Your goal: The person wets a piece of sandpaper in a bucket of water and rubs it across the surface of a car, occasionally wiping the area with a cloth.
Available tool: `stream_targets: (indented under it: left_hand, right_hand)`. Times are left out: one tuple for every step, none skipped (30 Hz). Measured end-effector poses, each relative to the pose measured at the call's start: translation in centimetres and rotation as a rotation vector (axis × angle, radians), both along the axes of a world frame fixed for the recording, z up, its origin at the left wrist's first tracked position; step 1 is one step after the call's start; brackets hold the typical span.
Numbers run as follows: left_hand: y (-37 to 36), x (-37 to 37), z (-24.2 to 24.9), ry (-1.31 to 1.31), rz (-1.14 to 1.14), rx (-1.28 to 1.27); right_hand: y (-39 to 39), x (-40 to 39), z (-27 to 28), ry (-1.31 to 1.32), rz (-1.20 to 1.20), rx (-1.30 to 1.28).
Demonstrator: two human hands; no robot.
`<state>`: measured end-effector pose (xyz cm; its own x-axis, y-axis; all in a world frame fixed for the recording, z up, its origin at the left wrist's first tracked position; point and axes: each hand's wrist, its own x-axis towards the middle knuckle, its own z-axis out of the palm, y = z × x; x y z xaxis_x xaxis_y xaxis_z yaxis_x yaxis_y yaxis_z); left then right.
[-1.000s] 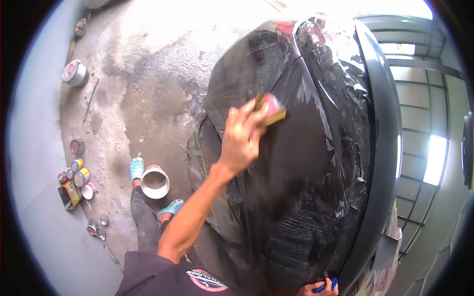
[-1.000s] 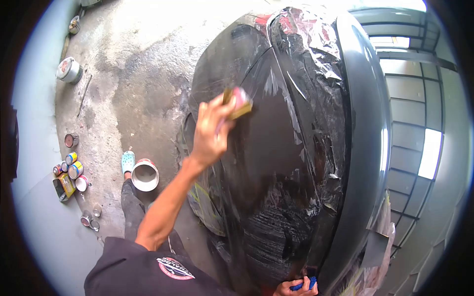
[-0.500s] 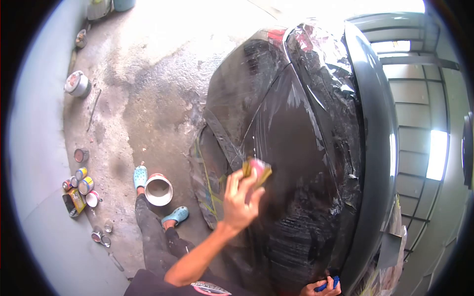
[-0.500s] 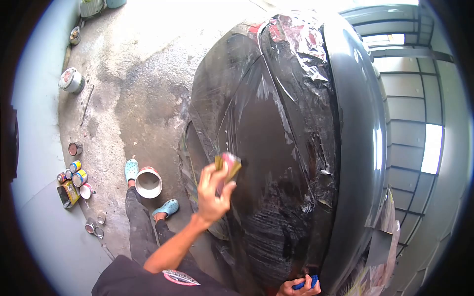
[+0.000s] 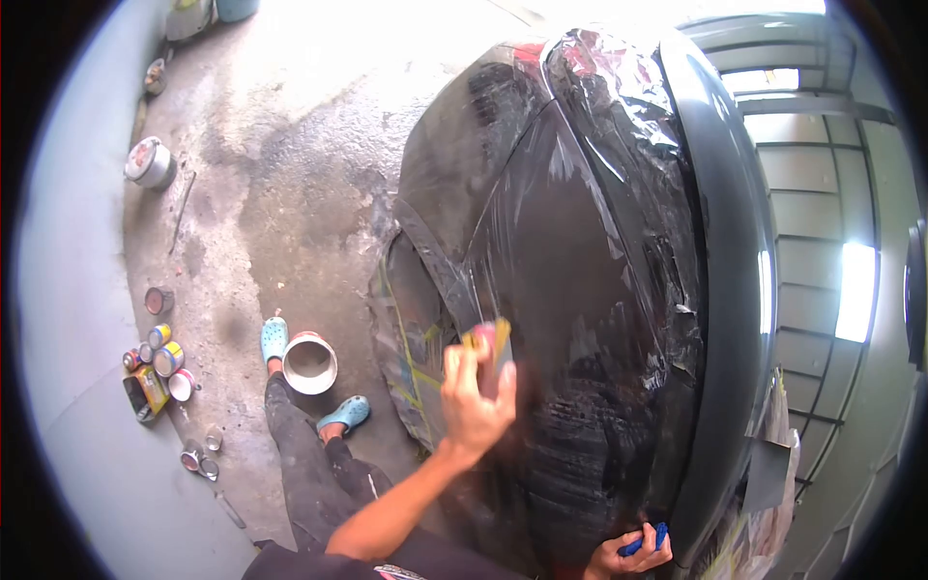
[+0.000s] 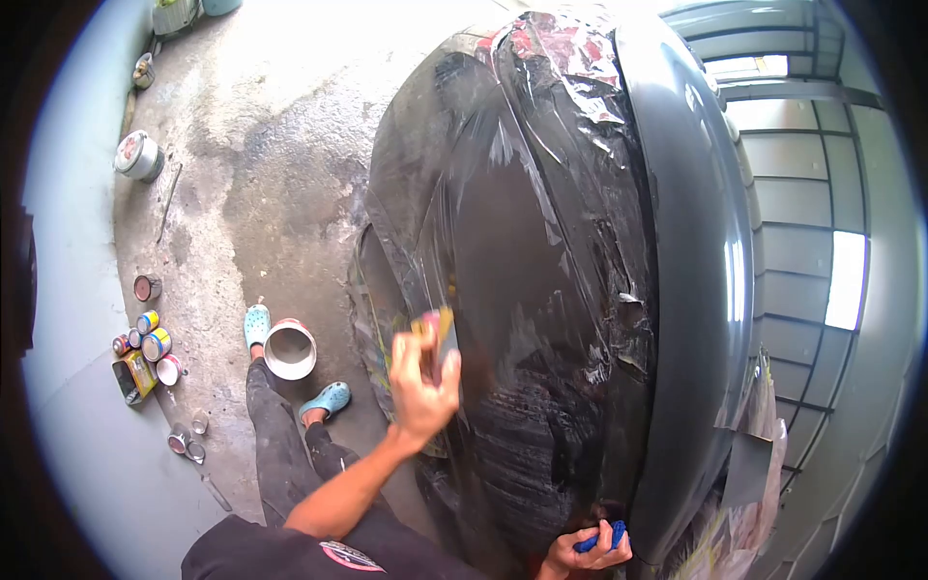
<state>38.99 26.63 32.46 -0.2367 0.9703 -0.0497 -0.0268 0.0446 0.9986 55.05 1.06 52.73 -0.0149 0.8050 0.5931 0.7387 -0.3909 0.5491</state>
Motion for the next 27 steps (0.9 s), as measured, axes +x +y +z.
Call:
stream_targets:
  left_hand:
    - [2.3, 0.1, -0.9, -0.018, 0.02, -0.039]
    - [3.6, 0.1, -1.4, -0.037, 0.039, -0.08]
    - [3.0, 0.2, -1.4, -0.026, 0.031, -0.073]
    - [2.6, 0.1, -1.3, -0.013, 0.023, -0.065]
    - [2.5, 0.0, -1.2, 0.003, 0.023, -0.053]
    - [0.3, -0.1, 0.1, 0.021, -0.015, -0.062]
    - [-2.4, 0.1, 1.1, 0.007, -0.015, -0.026]
    - [-4.5, 0.4, 1.8, -0.009, -0.019, 0.006]
    - [-5.2, 0.9, 2.0, -0.047, -0.004, 0.006]
    - [-4.1, 0.7, 2.0, -0.022, 0.013, -0.003]
    - [-1.8, 0.5, 1.4, 0.002, 0.031, -0.01]
    - [0.9, 0.4, 0.9, 0.022, 0.051, -0.015]
    - [3.8, 0.2, 0.2, -0.007, 0.065, -0.056]
    - [6.0, -0.1, -0.6, -0.035, 0.076, -0.101]
    - [6.6, -0.2, -1.1, -0.033, 0.05, -0.127]
    - [5.5, 0.0, -1.1, -0.014, 0.046, -0.065]
    - [2.9, 0.3, -1.1, 0.008, 0.044, 0.002]
    - [0.0, 0.4, -0.9, 0.032, 0.035, 0.066]
    - [-3.1, 0.5, 0.1, 0.047, -0.007, 0.083]
    - [-5.8, 0.9, 0.7, -0.02, -0.021, 0.061]
    - [-5.8, 0.8, 1.0, -0.018, -0.015, 0.078]
    - [-5.6, 0.7, 1.1, -0.016, -0.007, 0.097]
    - [-4.1, 0.9, 0.2, -0.008, 0.019, 0.12]
    - [-0.7, 0.7, -0.4, 0.0, 0.045, 0.139]
    - [2.3, 0.1, -1.0, -0.018, 0.025, 0.091]
    - [5.2, -0.1, -1.8, -0.021, 0.043, 0.074]
    - [5.3, -0.1, -2.1, -0.014, 0.033, 0.072]
  right_hand:
    - [0.0, 0.2, -0.1, -0.009, 0.014, -0.002]
    - [0.3, 0.1, 0.1, -0.019, 0.028, -0.007]
    - [0.3, 0.0, 0.2, -0.023, 0.024, -0.007]
    - [0.4, -0.3, 0.2, -0.025, 0.02, -0.005]
    - [0.6, -0.3, 0.2, -0.025, 0.024, -0.001]
    - [0.7, 0.0, 0.0, -0.016, 0.03, 0.004]
    - [0.4, 0.1, -0.1, -0.009, 0.029, 0.004]
    - [0.1, 0.1, 0.1, -0.004, 0.025, -0.001]
    - [-0.1, 0.1, 0.1, -0.007, 0.016, -0.007]
    - [-0.1, 0.0, 0.2, -0.01, 0.005, -0.012]
    - [0.0, -0.1, 0.2, -0.016, -0.005, -0.014]
    - [0.2, -0.2, 0.2, -0.009, -0.002, -0.008]
    - [0.4, -0.3, 0.2, -0.002, 0.001, -0.006]
    - [0.4, -0.6, 0.3, 0.006, 0.001, -0.007]
    - [0.6, -0.7, 0.2, 0.001, -0.015, 0.012]
    - [0.5, -0.6, 0.3, -0.004, -0.001, 0.013]
    - [0.5, -0.4, 0.3, -0.007, 0.015, 0.018]
    - [0.4, -0.4, 0.2, -0.008, 0.025, 0.02]
    - [0.4, -0.5, 0.2, -0.004, 0.016, 0.016]
    - [0.5, -0.7, 0.3, -0.003, 0.005, 0.012]
    - [0.7, -0.8, 0.4, -0.003, -0.001, 0.011]
    - [0.8, -0.8, 0.4, -0.006, 0.005, 0.013]
    - [0.9, -0.8, 0.4, -0.009, 0.01, 0.013]
    - [0.9, -0.8, 0.4, -0.012, 0.015, 0.01]
    - [0.9, -0.8, 0.4, -0.011, 0.006, 0.008]
    - [1.0, -0.9, 0.4, -0.01, -0.004, 0.008]
    - [0.9, -1.1, 0.4, -0.007, -0.013, 0.009]
